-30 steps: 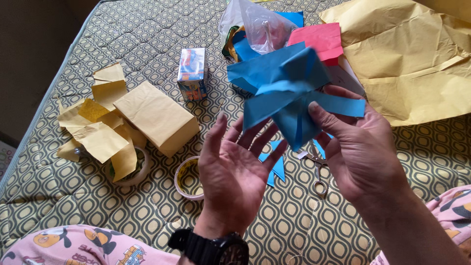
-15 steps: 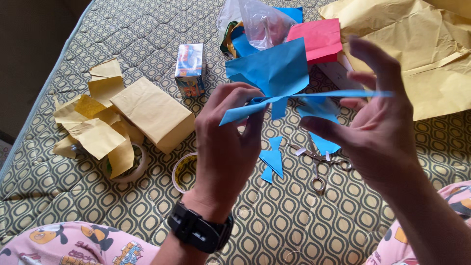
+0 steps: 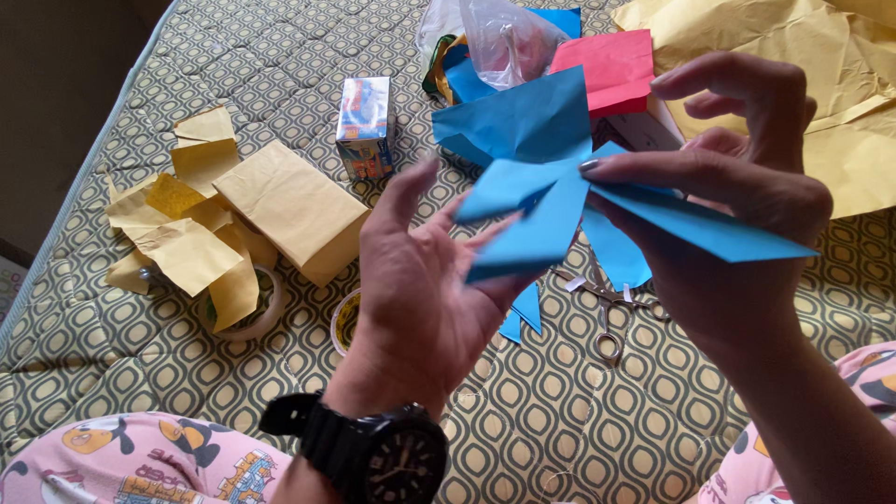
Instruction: The person folds and shapes blue paper into a decorative bow, trims the paper with scissors, and secures it with tape. They attach the finished bow to a yellow paper-wrapped box, then unfold a sheet of red paper and begin cutting it with scissors.
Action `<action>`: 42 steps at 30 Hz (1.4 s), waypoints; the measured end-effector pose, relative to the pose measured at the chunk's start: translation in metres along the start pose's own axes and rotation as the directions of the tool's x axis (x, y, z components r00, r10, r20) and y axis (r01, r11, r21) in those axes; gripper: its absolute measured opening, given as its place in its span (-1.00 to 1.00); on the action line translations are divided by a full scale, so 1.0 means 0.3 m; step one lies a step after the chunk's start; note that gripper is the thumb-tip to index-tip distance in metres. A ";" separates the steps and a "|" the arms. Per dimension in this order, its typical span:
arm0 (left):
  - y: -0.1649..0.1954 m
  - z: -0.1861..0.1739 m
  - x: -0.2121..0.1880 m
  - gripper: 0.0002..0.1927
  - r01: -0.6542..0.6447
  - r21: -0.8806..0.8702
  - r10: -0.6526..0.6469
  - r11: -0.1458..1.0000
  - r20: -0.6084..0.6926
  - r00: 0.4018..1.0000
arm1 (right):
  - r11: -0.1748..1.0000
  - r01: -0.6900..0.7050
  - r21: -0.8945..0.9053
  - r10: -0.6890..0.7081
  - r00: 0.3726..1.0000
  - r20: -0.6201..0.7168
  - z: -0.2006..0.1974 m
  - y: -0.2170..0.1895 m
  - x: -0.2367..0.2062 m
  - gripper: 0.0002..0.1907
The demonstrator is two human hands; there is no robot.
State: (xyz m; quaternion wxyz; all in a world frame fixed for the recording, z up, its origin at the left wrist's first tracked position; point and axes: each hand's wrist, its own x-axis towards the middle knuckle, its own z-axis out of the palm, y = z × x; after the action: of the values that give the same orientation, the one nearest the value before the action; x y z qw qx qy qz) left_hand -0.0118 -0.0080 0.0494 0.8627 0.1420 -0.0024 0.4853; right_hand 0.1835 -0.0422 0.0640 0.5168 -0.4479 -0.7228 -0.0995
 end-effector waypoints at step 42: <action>0.026 -0.070 0.024 -0.52 -0.106 0.462 0.145 0.881 -0.048 0.988 | 0.419 -0.671 0.612 0.509 0.732 0.453 0.048 0.004 0.021 -0.35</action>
State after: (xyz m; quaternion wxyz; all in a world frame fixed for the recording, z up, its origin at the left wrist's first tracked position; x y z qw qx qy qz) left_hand -0.0175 0.0070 0.0322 0.7711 0.3211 0.1376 0.5324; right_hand 0.1745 -0.0295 0.0623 0.5784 -0.4288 -0.5383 0.4380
